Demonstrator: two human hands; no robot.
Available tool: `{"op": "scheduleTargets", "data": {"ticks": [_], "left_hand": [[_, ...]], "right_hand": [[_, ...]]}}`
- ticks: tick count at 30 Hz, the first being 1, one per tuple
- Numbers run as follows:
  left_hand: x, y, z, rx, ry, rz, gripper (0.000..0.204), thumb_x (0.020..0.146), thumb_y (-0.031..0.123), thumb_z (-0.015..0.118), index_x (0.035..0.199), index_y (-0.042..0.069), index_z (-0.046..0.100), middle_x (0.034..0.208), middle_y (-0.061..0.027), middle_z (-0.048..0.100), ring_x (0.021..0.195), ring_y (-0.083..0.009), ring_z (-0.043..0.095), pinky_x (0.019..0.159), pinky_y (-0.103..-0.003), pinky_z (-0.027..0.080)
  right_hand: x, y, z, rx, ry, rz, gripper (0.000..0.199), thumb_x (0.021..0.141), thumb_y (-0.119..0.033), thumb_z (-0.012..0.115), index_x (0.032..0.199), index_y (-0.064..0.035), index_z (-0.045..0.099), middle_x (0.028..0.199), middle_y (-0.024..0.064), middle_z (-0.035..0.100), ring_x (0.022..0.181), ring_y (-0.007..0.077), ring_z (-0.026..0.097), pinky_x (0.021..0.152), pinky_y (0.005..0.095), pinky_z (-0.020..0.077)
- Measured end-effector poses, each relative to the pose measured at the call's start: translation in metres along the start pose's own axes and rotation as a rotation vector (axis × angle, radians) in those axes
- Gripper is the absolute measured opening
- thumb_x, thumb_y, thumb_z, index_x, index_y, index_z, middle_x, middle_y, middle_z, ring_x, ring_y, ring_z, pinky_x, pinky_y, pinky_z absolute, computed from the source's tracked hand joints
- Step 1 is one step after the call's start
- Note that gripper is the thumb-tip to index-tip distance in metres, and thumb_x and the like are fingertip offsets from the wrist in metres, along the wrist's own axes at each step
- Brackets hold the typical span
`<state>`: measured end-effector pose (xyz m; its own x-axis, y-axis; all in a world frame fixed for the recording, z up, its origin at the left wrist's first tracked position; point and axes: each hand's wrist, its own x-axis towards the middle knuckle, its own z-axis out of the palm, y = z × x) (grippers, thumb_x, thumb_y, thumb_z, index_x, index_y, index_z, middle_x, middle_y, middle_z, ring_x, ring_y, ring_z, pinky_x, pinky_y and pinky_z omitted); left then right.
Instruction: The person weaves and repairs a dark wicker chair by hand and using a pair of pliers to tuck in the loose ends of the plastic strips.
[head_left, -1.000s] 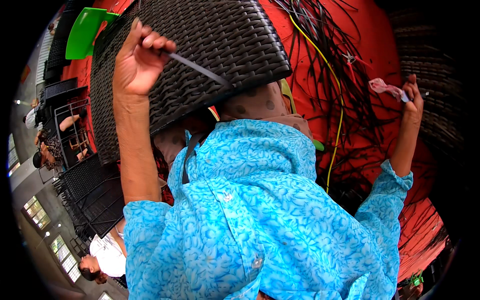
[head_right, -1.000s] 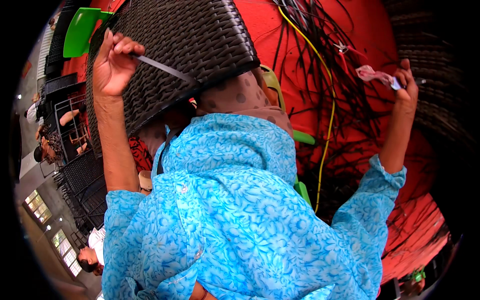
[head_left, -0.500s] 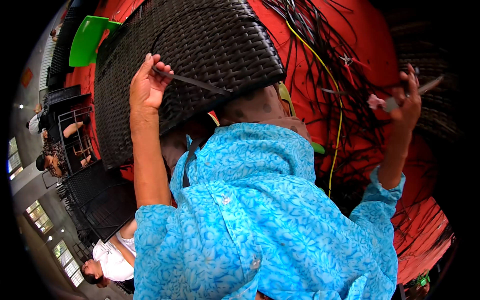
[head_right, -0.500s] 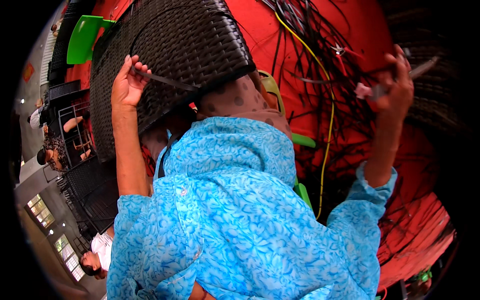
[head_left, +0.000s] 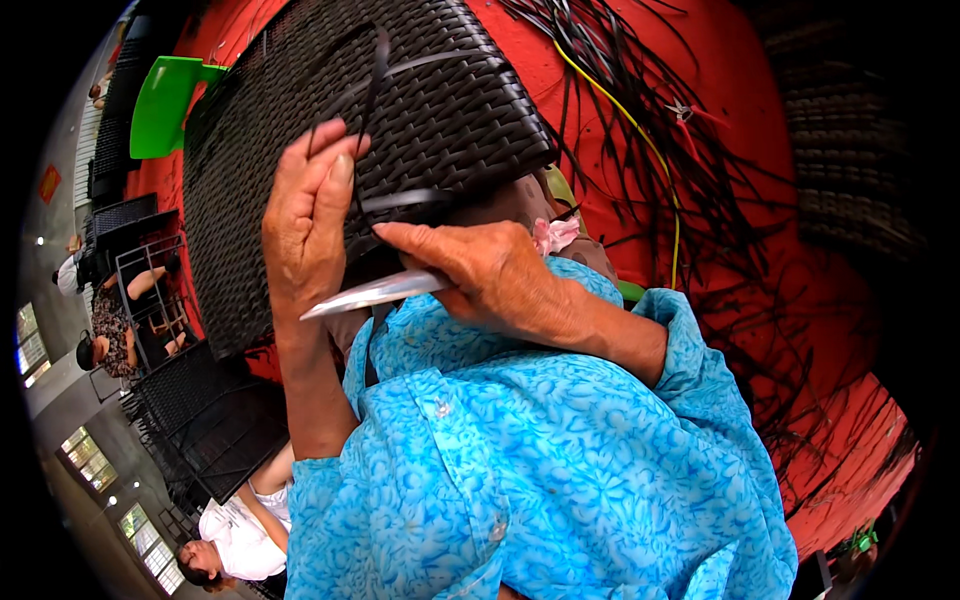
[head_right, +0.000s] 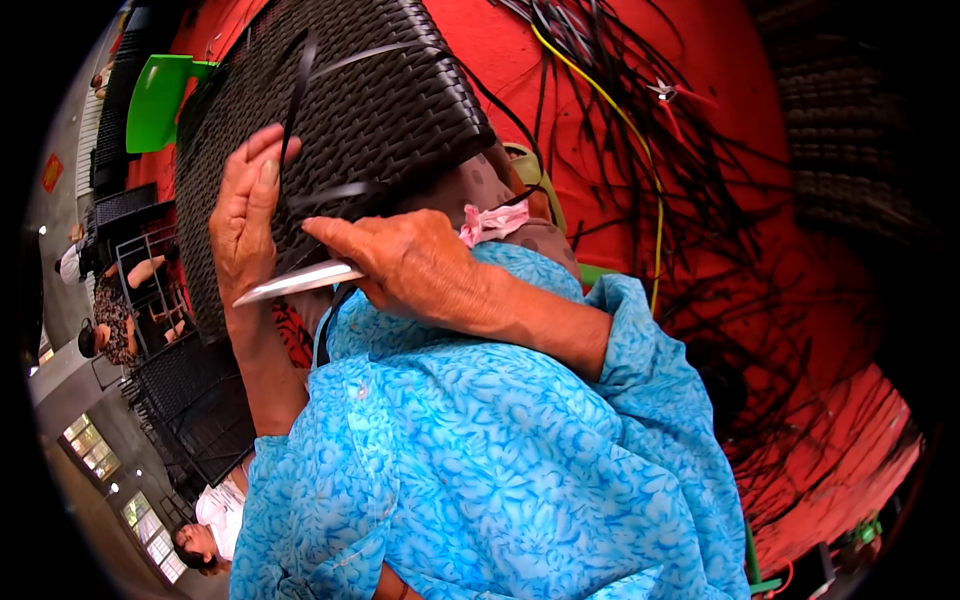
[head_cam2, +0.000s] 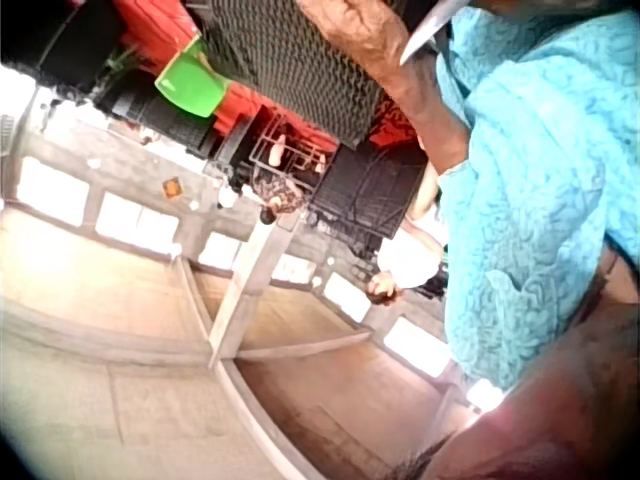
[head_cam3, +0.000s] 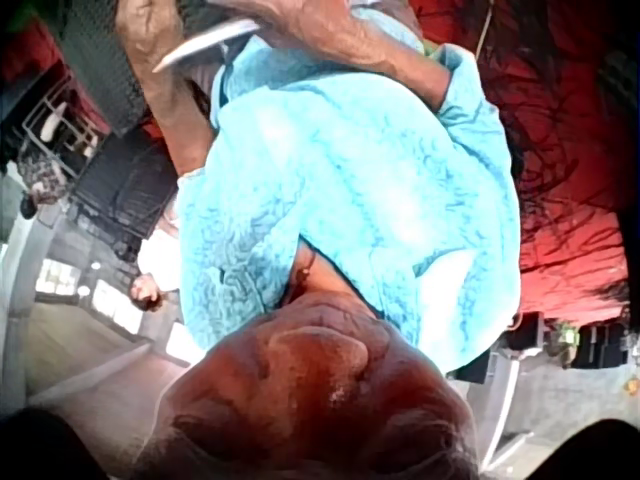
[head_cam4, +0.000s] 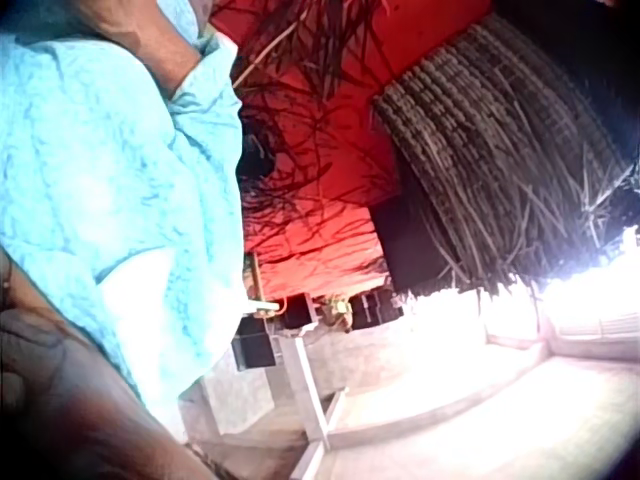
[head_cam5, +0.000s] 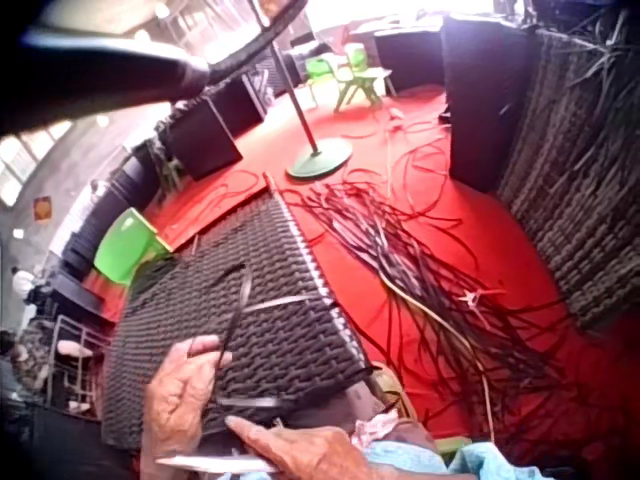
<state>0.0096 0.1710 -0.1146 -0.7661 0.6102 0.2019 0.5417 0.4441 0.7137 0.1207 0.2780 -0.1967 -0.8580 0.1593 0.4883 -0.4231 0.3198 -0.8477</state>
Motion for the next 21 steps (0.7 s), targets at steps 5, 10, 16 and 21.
{"op": "scheduleTargets", "data": {"ticks": [5,10,16,21], "left_hand": [[-0.023,-0.005,-0.020,-0.417,-0.177,-0.187,0.019,0.090,0.016,0.056,0.092,0.000,0.066,0.117,-0.0149,0.054,0.108,-0.0190,0.051,0.091,-0.031,0.039],[-0.028,-0.037,-0.082,-1.041,0.079,-0.205,0.010,0.090,0.013,0.052,0.092,0.004,0.055,0.117,-0.0158,0.055,0.110,-0.0266,0.051,0.096,-0.039,0.038],[-0.060,-0.102,-0.254,-1.615,0.355,-0.247,0.011,0.091,0.007,0.045,0.081,0.002,0.045,0.065,-0.0024,0.037,0.055,-0.0130,0.034,0.057,-0.029,0.034],[-0.113,-0.154,-0.359,-1.450,0.659,-0.141,0.023,0.092,0.005,0.042,0.069,0.008,0.038,0.057,-0.0003,0.033,0.051,-0.0112,0.030,0.052,-0.027,0.026]], "right_hand": [[-0.008,0.000,0.004,-0.029,-0.158,0.033,0.045,0.073,-0.006,0.061,0.117,-0.0081,0.053,0.079,0.0108,0.062,0.067,0.0291,0.063,0.055,0.0375,0.0505],[-0.016,0.005,0.004,-0.150,-0.229,0.061,0.041,0.077,-0.008,0.056,0.118,-0.0084,0.052,0.095,0.0128,0.061,0.075,0.0317,0.063,0.059,0.0398,0.0512],[-0.046,0.022,-0.031,-0.398,-0.257,0.110,0.035,0.073,-0.006,0.058,0.108,-0.0108,0.055,0.088,0.0101,0.060,0.074,0.0285,0.062,0.058,0.0371,0.0500],[-0.065,0.038,-0.086,-0.574,-0.107,0.228,0.023,0.067,-0.004,0.066,0.088,-0.0098,0.058,0.080,0.0071,0.057,0.069,0.0260,0.061,0.057,0.0340,0.0475]]}}
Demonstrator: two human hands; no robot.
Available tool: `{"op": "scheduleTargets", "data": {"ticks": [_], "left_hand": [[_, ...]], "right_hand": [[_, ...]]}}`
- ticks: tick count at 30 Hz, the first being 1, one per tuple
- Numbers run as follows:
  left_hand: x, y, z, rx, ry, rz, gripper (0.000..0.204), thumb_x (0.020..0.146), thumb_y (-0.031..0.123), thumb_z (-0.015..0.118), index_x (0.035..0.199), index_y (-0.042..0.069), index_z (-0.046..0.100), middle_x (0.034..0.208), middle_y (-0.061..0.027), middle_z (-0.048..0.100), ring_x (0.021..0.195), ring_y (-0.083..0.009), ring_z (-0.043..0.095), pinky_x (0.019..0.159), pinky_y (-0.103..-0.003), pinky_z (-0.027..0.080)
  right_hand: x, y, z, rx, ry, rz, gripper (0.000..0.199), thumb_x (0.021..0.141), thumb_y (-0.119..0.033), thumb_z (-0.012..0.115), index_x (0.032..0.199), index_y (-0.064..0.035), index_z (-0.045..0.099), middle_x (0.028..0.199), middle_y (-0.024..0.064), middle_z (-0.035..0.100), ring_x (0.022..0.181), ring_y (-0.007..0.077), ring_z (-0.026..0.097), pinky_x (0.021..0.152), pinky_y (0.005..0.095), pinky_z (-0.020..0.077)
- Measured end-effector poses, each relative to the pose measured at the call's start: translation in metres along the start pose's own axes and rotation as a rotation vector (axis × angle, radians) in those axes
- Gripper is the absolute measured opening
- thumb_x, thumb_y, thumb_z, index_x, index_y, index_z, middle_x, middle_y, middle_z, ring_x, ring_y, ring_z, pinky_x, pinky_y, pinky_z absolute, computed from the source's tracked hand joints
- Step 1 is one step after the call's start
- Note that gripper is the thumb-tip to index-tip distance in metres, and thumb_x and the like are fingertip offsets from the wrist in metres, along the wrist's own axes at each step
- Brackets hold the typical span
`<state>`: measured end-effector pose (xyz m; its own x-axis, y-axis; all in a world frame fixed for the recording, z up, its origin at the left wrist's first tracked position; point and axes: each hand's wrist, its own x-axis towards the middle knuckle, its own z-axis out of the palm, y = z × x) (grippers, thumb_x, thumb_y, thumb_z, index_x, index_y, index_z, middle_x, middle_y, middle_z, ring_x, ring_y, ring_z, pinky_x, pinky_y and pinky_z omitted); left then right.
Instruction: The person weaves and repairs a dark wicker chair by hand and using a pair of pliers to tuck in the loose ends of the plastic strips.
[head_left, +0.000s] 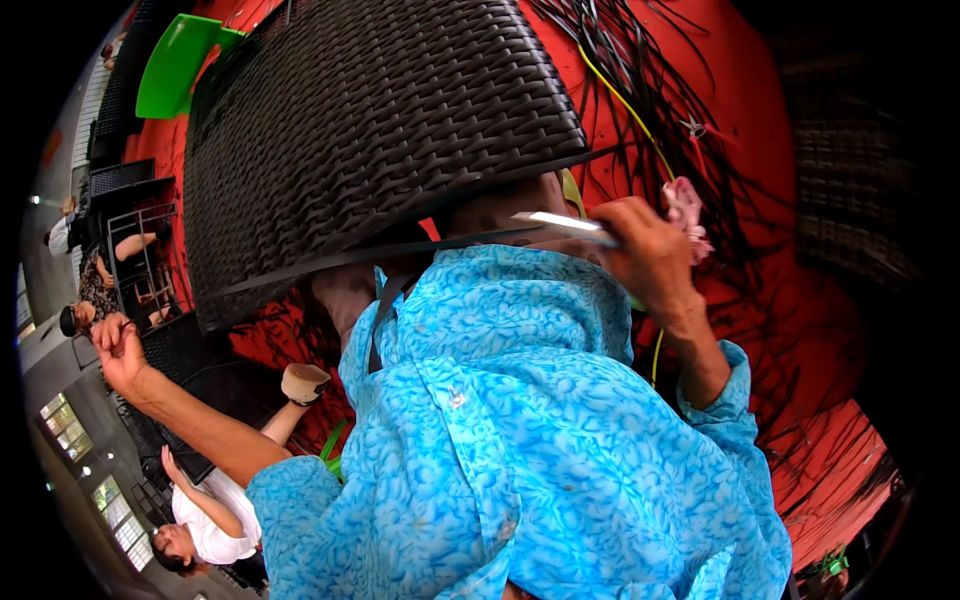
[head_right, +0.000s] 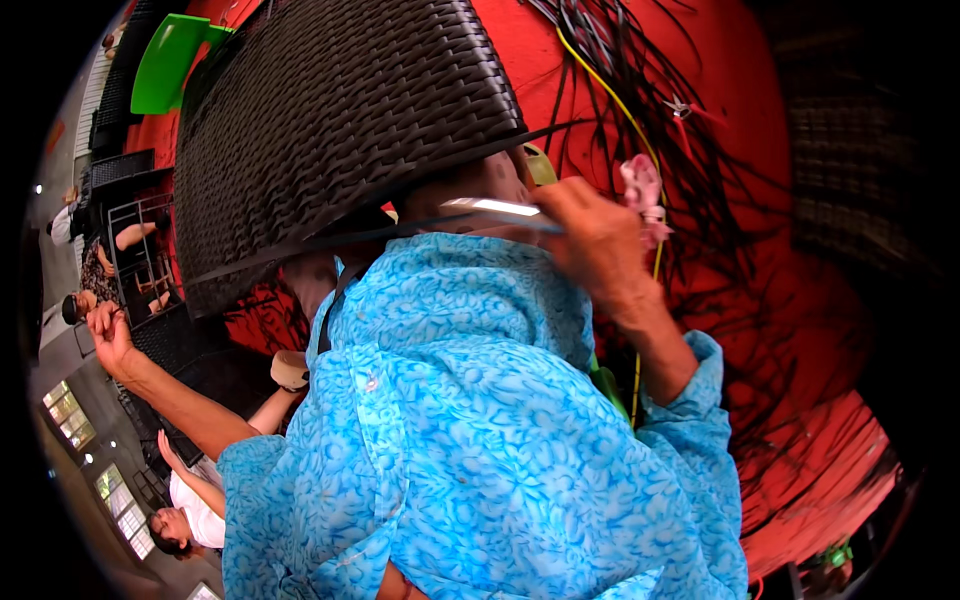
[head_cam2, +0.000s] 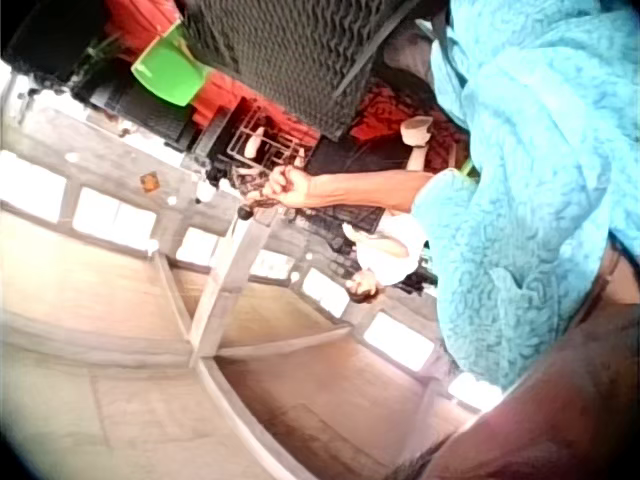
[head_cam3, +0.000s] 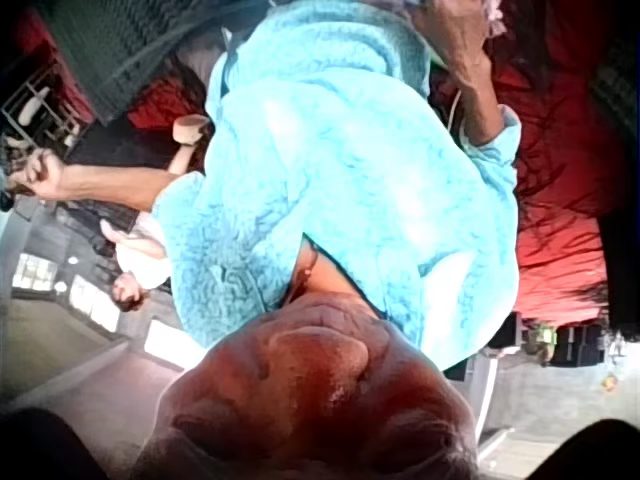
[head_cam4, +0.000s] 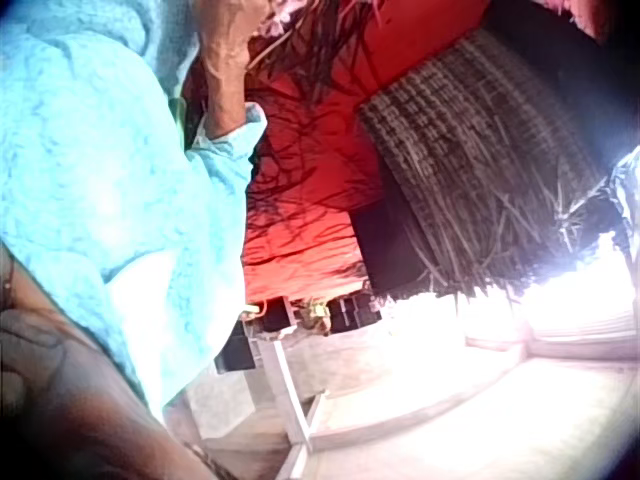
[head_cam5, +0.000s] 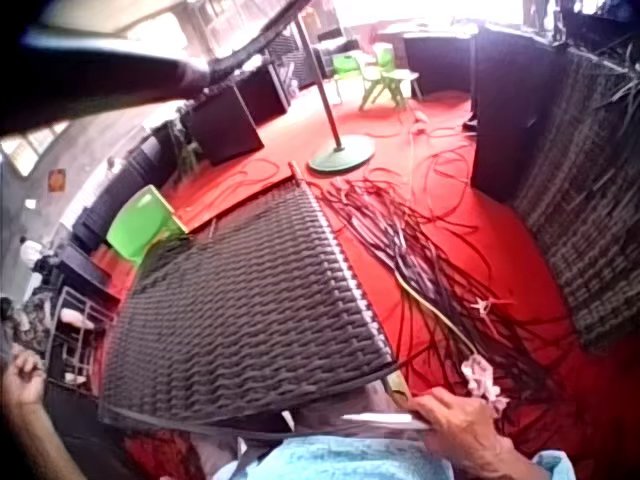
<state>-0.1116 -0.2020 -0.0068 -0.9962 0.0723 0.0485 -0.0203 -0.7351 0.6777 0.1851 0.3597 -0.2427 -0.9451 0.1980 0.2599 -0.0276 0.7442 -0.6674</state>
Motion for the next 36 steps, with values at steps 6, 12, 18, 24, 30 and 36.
{"op": "scheduleTargets", "data": {"ticks": [6,12,18,24,30,36], "left_hand": [[0.001,0.052,-0.075,-0.056,0.223,0.073,0.018,0.093,0.007,0.041,0.074,0.007,0.042,0.062,-0.0020,0.037,0.054,-0.0142,0.034,0.053,-0.030,0.028],[-0.041,0.018,-0.020,0.227,0.180,0.392,0.008,0.090,0.005,0.045,0.082,0.003,0.048,0.063,-0.0011,0.036,0.058,-0.0153,0.033,0.058,-0.029,0.028],[-0.082,-0.115,0.132,0.548,-0.591,0.086,0.024,0.095,0.015,0.045,0.112,0.001,0.052,0.072,0.0000,0.035,0.057,-0.0104,0.031,0.055,-0.023,0.026],[-0.101,-0.300,0.185,0.673,-0.734,-0.441,0.022,0.091,0.020,0.050,0.103,0.002,0.050,0.103,-0.0197,0.059,0.081,-0.0147,0.061,0.054,-0.021,0.048],[-0.090,-0.380,0.154,1.474,-0.894,-0.095,0.016,0.087,0.013,0.059,0.099,0.002,0.060,0.091,-0.0004,0.059,0.077,-0.0085,0.055,0.067,-0.021,0.043],[-0.087,-0.378,0.113,1.287,-0.653,-0.330,0.017,0.078,0.018,0.070,0.084,0.002,0.067,0.079,0.0001,0.057,0.065,-0.0068,0.049,0.061,-0.022,0.041]], "right_hand": [[0.056,0.039,-0.087,-0.183,-0.012,-0.109,0.024,0.071,-0.006,0.064,0.095,-0.0094,0.061,0.087,0.0063,0.058,0.076,0.0244,0.059,0.065,0.0360,0.0466],[0.219,-0.004,-0.115,-0.337,-0.026,-0.616,0.030,0.094,-0.027,0.048,0.081,-0.0021,0.059,0.067,0.0010,0.056,0.050,0.0114,0.043,0.045,0.0295,0.0328],[0.340,-0.091,-0.009,0.768,-0.029,-0.192,0.022,0.086,-0.023,0.060,0.073,-0.0051,0.057,0.056,0.0021,0.053,0.045,0.0109,0.050,0.041,0.0257,0.0442],[0.336,-0.135,0.068,1.086,-0.356,-0.050,0.026,0.087,-0.023,0.057,0.073,-0.0013,0.056,0.057,0.0078,0.056,0.046,0.0145,0.054,0.042,0.0266,0.0463],[0.303,-0.080,0.056,0.402,-0.230,-0.105,0.038,0.087,-0.037,0.052,0.066,-0.0052,0.059,0.053,0.0049,0.054,0.047,0.0148,0.050,0.045,0.0325,0.0406],[0.210,0.004,-0.009,0.646,0.043,0.202,0.018,0.088,-0.018,0.051,0.084,-0.0037,0.061,0.056,0.0088,0.055,0.049,0.0210,0.053,0.051,0.0348,0.0426]]}}
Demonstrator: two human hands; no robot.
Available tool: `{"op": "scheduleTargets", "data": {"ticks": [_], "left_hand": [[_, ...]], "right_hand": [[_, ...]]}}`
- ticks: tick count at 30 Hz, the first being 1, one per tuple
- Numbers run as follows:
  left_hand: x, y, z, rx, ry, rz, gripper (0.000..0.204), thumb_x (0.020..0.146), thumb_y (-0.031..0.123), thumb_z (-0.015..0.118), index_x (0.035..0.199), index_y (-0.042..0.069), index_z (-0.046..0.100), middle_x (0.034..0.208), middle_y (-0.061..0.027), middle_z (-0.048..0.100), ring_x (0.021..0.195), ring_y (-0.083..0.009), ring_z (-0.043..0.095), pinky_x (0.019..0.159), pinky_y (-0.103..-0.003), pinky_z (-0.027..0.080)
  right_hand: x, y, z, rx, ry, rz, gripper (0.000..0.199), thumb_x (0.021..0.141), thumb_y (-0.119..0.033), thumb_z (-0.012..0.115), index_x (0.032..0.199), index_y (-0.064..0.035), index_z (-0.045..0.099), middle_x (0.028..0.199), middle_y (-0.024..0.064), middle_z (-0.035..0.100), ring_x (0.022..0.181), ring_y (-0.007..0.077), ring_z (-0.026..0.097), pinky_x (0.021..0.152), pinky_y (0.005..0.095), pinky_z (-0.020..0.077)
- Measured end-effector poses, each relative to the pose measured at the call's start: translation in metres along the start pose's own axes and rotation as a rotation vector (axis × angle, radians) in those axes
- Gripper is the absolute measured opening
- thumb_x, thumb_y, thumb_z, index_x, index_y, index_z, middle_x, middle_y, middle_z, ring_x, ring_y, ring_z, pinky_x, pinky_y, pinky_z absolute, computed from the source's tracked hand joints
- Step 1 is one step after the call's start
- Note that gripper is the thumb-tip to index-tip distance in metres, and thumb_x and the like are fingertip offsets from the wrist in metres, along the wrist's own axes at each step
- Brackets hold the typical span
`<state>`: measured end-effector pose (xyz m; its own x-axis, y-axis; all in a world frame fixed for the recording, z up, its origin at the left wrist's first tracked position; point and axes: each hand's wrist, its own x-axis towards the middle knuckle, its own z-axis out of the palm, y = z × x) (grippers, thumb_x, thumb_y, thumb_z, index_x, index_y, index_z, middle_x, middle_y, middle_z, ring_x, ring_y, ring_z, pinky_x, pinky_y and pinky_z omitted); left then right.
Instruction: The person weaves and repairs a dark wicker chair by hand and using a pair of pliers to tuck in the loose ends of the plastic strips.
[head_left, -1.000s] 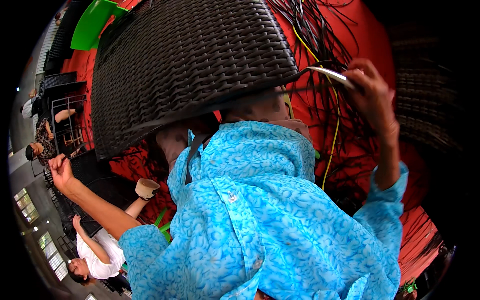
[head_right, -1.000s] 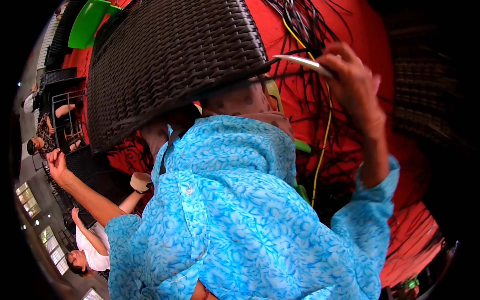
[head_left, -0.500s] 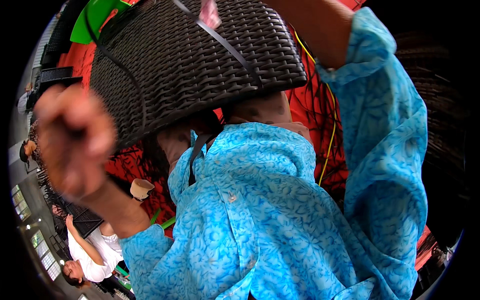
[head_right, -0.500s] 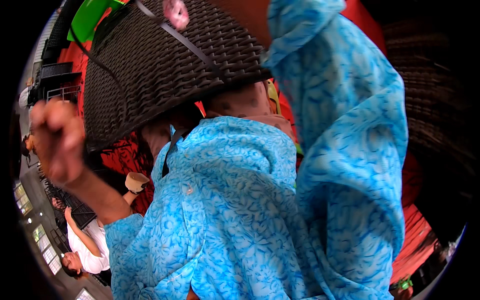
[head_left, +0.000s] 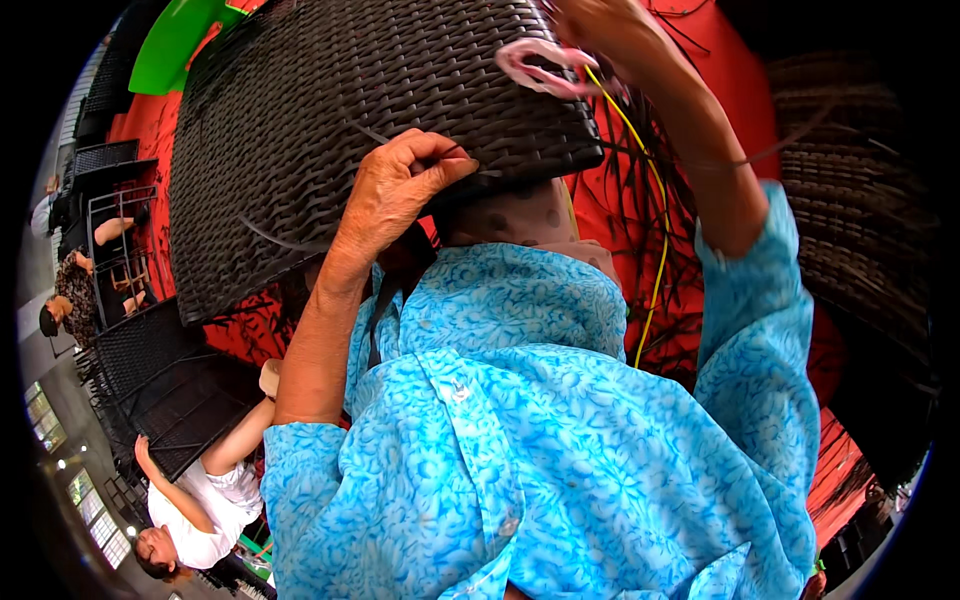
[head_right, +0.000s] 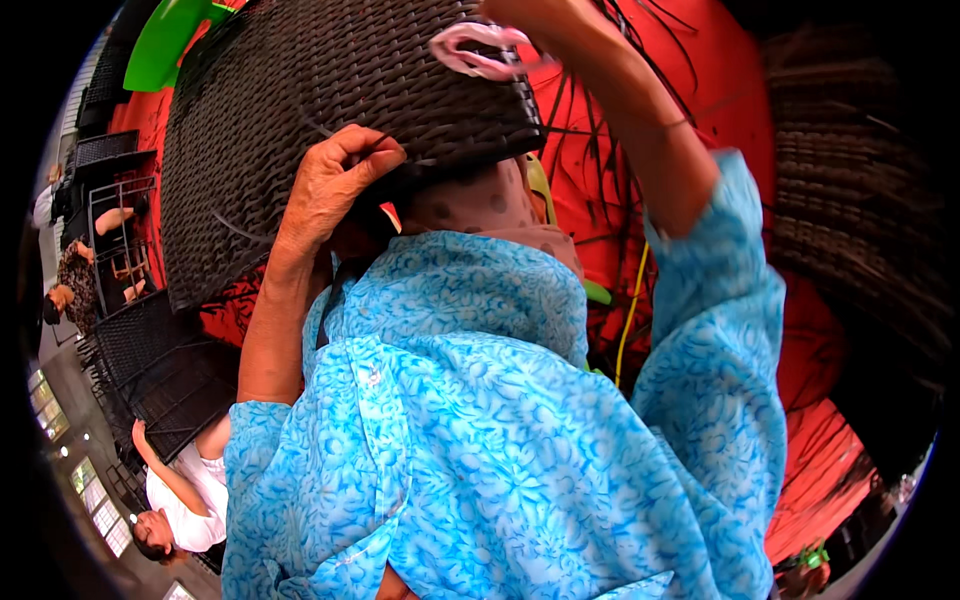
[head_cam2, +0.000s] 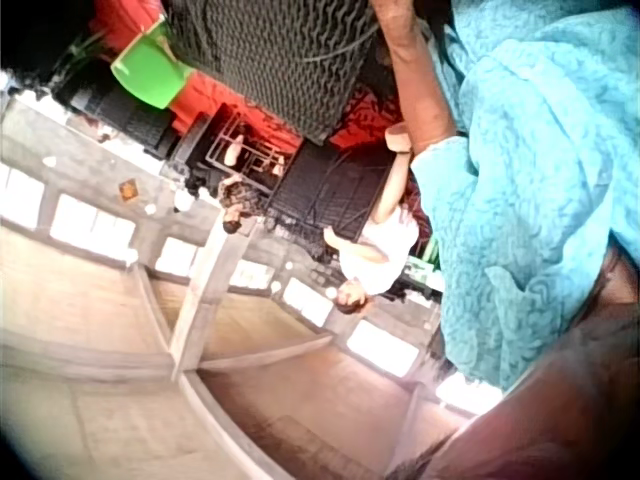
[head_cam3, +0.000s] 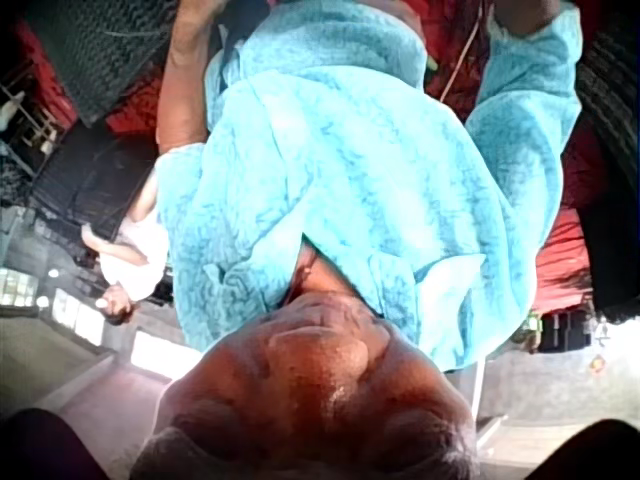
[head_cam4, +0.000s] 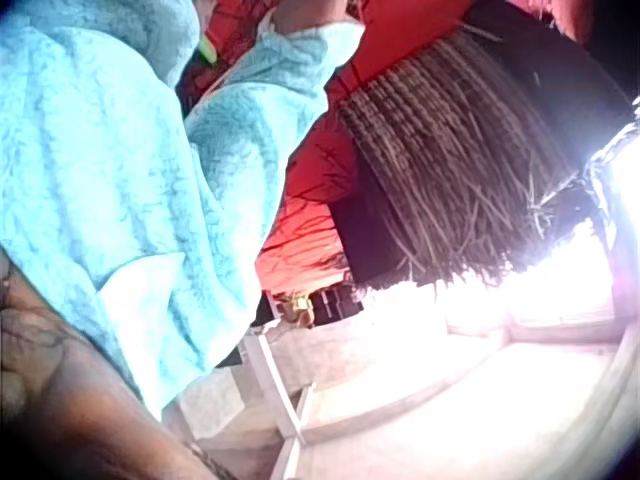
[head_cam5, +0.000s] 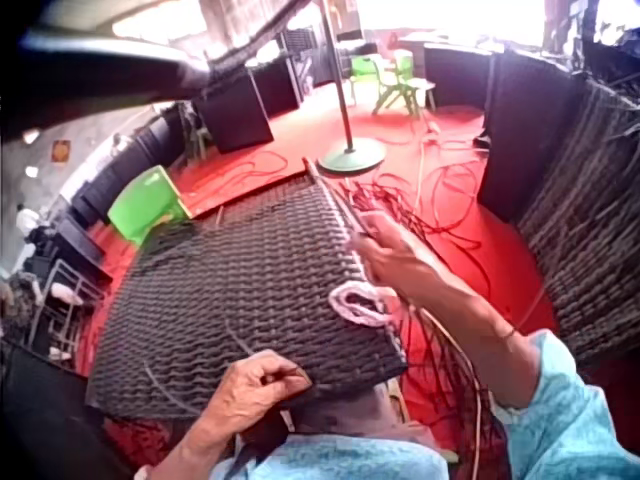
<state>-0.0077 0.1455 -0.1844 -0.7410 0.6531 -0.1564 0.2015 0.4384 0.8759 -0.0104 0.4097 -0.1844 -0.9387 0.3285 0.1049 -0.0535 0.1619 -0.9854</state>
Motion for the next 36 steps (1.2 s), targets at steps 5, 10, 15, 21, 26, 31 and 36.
{"op": "scheduleTargets", "data": {"ticks": [5,10,15,21,26,31,36], "left_hand": [[0.004,-0.004,0.005,-0.064,0.029,-0.001,0.011,0.079,0.013,0.070,0.083,0.005,0.065,0.074,0.0056,0.057,0.069,-0.0036,0.047,0.063,-0.017,0.037],[0.007,0.001,0.005,-0.131,0.046,-0.064,0.015,0.081,0.020,0.069,0.083,0.005,0.065,0.072,0.0050,0.057,0.061,-0.0020,0.044,0.055,-0.016,0.034],[0.010,0.005,0.001,-0.182,0.103,-0.197,0.034,0.087,0.040,0.058,0.085,0.006,0.066,0.070,-0.0009,0.061,0.045,-0.0020,0.042,0.040,-0.016,0.026],[0.010,0.006,-0.006,-0.269,0.111,-0.290,0.041,0.090,0.045,0.051,0.084,0.005,0.060,0.069,-0.0048,0.062,0.043,-0.0031,0.045,0.037,-0.016,0.028],[0.012,0.001,-0.010,-0.354,0.122,-0.326,0.038,0.091,0.043,0.050,0.085,0.005,0.058,0.070,-0.0084,0.063,0.041,-0.0051,0.047,0.035,-0.016,0.031],[0.013,-0.001,-0.010,-0.280,0.075,-0.320,0.032,0.091,0.037,0.053,0.086,0.005,0.057,0.071,-0.0062,0.063,0.041,-0.0038,0.046,0.034,-0.016,0.029],[0.011,0.001,-0.001,-0.220,0.059,-0.239,0.023,0.088,0.029,0.059,0.086,0.005,0.060,0.070,-0.0008,0.059,0.044,-0.0013,0.042,0.039,-0.015,0.030]], "right_hand": [[-0.115,0.077,-0.046,0.511,0.175,0.342,0.025,0.091,-0.017,0.052,0.110,-0.0027,0.049,0.070,0.0020,0.054,0.055,0.0063,0.048,0.049,0.0201,0.0419],[-0.215,0.145,-0.027,0.808,0.326,0.680,0.022,0.090,-0.027,0.057,0.103,-0.0101,0.050,0.086,0.0027,0.060,0.061,0.0100,0.056,0.049,0.0255,0.0484],[-0.243,0.151,-0.011,0.644,0.230,0.752,0.020,0.093,-0.030,0.051,0.103,-0.0136,0.053,0.072,-0.0024,0.054,0.057,0.0070,0.052,0.046,0.0207,0.0432],[-0.232,0.111,-0.003,0.284,0.128,0.561,0.016,0.095,-0.023,0.046,0.102,-0.0114,0.055,0.066,-0.0037,0.052,0.052,0.0045,0.047,0.046,0.0183,0.0374],[-0.228,0.078,0.004,-0.041,0.070,0.194,0.012,0.092,-0.006,0.048,0.102,-0.0045,0.054,0.068,0.0013,0.054,0.059,0.0094,0.053,0.053,0.0225,0.0426],[-0.222,0.058,0.010,-0.018,0.041,0.182,0.012,0.089,-0.007,0.054,0.101,-0.0037,0.054,0.076,0.0044,0.056,0.059,0.0096,0.053,0.054,0.0218,0.0434],[-0.199,0.046,0.020,0.240,0.168,0.437,0.025,0.082,-0.016,0.066,0.099,-0.0022,0.054,0.074,0.0018,0.055,0.057,0.0069,0.052,0.048,0.0197,0.0400]]}}
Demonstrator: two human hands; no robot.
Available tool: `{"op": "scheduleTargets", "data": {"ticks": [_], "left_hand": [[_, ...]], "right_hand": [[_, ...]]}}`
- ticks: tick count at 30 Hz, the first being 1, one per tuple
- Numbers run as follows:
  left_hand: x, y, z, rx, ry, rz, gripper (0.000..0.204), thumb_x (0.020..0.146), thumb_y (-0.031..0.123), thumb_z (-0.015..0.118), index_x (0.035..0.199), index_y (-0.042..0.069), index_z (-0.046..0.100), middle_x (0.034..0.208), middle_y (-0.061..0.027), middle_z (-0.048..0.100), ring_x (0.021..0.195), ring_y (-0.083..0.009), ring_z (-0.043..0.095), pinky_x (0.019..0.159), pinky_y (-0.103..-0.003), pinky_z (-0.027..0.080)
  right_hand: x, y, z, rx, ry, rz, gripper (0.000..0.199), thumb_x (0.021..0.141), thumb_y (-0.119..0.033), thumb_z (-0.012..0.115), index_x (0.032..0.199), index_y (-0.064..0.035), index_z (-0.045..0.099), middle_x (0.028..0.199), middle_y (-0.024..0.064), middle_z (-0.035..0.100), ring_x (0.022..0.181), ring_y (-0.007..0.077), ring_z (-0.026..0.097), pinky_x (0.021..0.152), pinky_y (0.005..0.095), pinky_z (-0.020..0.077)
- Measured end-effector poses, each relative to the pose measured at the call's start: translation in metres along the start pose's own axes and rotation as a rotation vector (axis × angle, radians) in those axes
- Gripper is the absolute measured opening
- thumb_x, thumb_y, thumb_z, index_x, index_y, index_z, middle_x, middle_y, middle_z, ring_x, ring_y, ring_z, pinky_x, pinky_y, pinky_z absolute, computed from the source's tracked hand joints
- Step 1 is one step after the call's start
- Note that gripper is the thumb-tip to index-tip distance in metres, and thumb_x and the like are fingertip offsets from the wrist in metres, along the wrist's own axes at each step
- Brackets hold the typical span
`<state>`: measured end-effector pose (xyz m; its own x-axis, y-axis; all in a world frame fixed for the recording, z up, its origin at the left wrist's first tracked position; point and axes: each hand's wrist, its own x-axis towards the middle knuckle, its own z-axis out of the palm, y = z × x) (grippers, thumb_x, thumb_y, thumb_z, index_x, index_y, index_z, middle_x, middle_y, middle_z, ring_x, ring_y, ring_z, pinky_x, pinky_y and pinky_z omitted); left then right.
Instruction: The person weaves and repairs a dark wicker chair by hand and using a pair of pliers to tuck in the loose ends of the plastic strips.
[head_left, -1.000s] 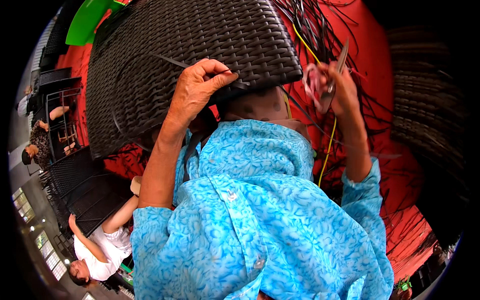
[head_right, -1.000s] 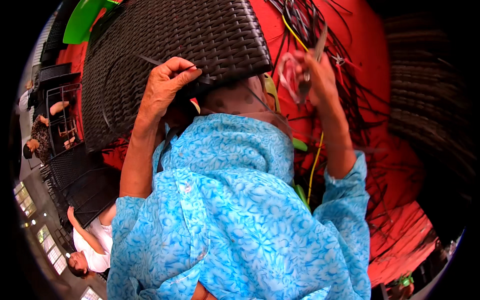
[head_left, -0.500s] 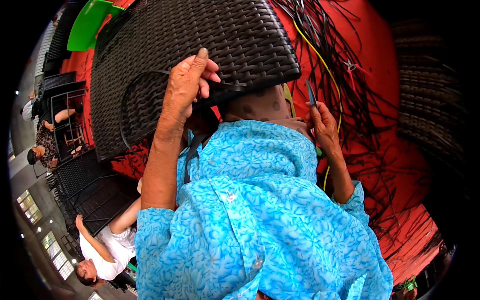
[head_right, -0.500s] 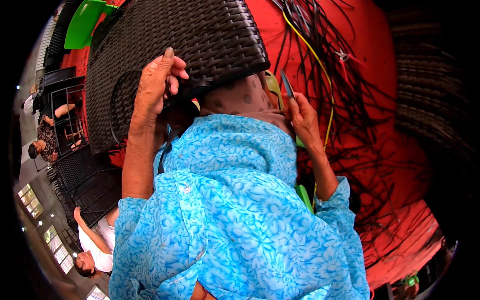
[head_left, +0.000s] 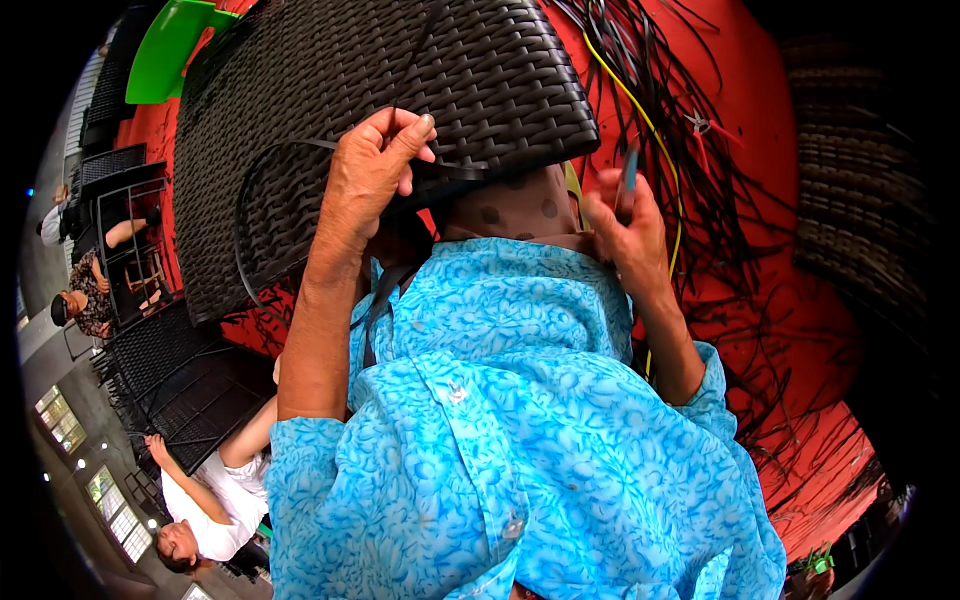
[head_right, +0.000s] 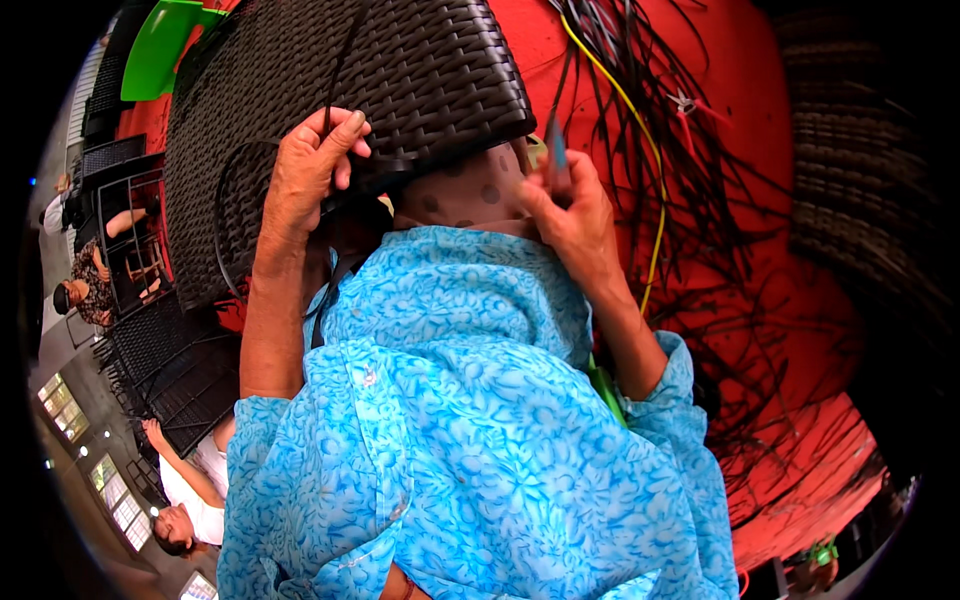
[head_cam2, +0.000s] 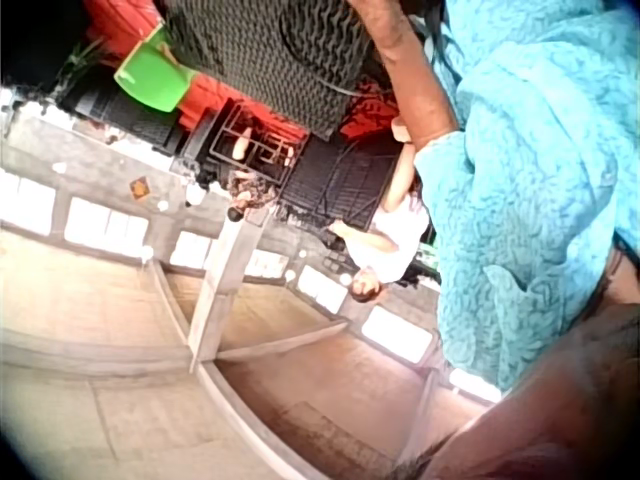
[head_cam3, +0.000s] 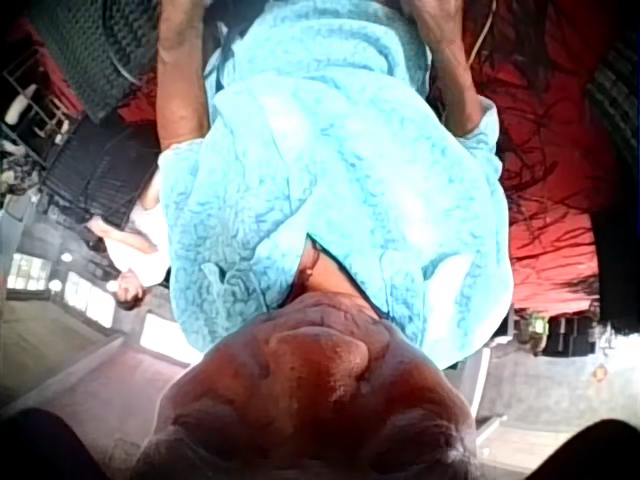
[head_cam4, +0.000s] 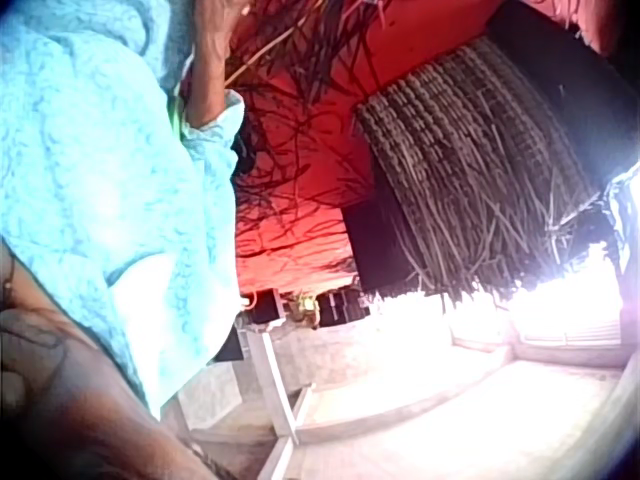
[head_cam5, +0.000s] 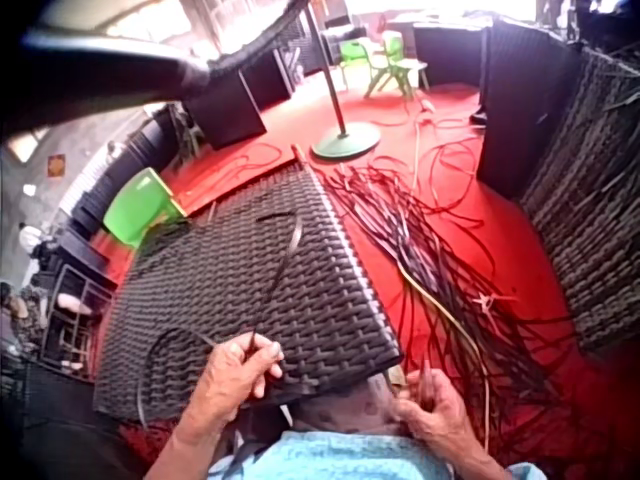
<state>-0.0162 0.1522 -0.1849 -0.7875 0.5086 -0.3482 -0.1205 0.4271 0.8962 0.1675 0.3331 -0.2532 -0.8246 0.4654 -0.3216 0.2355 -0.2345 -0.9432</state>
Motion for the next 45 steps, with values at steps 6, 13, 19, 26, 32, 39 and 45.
{"op": "scheduleTargets", "data": {"ticks": [6,13,19,26,32,39,45], "left_hand": [[-0.004,-0.002,0.009,0.175,0.063,0.071,0.021,0.086,0.027,0.063,0.085,0.006,0.063,0.070,0.0037,0.055,0.051,0.0004,0.039,0.045,-0.014,0.030],[0.000,0.016,-0.002,-0.011,-0.019,0.079,0.020,0.088,0.025,0.060,0.089,0.005,0.064,0.077,0.0018,0.059,0.052,-0.0005,0.039,0.048,-0.014,0.030],[0.026,0.032,-0.002,-0.041,-0.060,0.154,0.022,0.088,0.027,0.060,0.090,0.006,0.064,0.078,0.0024,0.060,0.052,0.0007,0.039,0.046,-0.013,0.027],[0.038,0.036,0.003,-0.122,-0.145,0.134,0.020,0.086,0.023,0.063,0.090,0.004,0.065,0.079,-0.0004,0.062,0.055,-0.0004,0.043,0.049,-0.014,0.034],[0.031,0.037,0.009,-0.037,-0.080,0.124,0.019,0.082,0.022,0.068,0.088,0.005,0.065,0.075,0.0046,0.059,0.061,0.0005,0.044,0.052,-0.014,0.033],[0.020,0.036,0.020,0.062,-0.065,0.209,0.019,0.071,0.014,0.077,0.083,0.005,0.065,0.075,0.0090,0.044,0.060,-0.0006,0.035,0.054,-0.015,0.030],[0.015,0.034,0.023,0.212,-0.009,0.299,0.018,0.071,0.014,0.076,0.083,0.007,0.067,0.074,0.0076,0.045,0.058,-0.0025,0.030,0.052,-0.016,0.027]], "right_hand": [[0.027,-0.013,0.018,0.357,-0.186,0.224,0.026,0.080,-0.023,0.070,0.086,-0.0047,0.052,0.063,-0.0015,0.052,0.042,0.0035,0.041,0.038,0.0201,0.0291],[0.039,-0.029,0.026,0.117,-0.090,0.081,0.033,0.081,-0.033,0.069,0.078,-0.0061,0.051,0.052,-0.0030,0.047,0.043,0.0044,0.043,0.038,0.0197,0.0313],[0.065,-0.054,0.020,0.100,-0.063,-0.054,0.030,0.080,-0.030,0.070,0.080,-0.0056,0.052,0.057,-0.0022,0.051,0.046,0.0034,0.046,0.041,0.0174,0.0343],[0.068,-0.055,0.016,0.200,-0.038,0.046,0.023,0.080,-0.022,0.069,0.084,-0.0055,0.053,0.063,-0.0025,0.053,0.050,0.0029,0.048,0.044,0.0168,0.0360],[0.067,-0.055,0.021,0.278,-0.045,-0.054,0.022,0.082,-0.022,0.065,0.085,-0.0031,0.054,0.057,-0.0038,0.047,0.046,0.0031,0.044,0.045,0.0169,0.0353],[0.063,-0.048,0.019,0.283,-0.055,-0.017,0.028,0.079,-0.025,0.070,0.092,-0.0058,0.054,0.067,-0.0037,0.053,0.054,0.0024,0.048,0.047,0.0168,0.0369],[0.062,-0.044,0.021,0.299,-0.068,-0.040,0.032,0.078,-0.027,0.071,0.094,-0.0052,0.054,0.069,-0.0030,0.054,0.055,0.0023,0.048,0.048,0.0165,0.0372]]}}
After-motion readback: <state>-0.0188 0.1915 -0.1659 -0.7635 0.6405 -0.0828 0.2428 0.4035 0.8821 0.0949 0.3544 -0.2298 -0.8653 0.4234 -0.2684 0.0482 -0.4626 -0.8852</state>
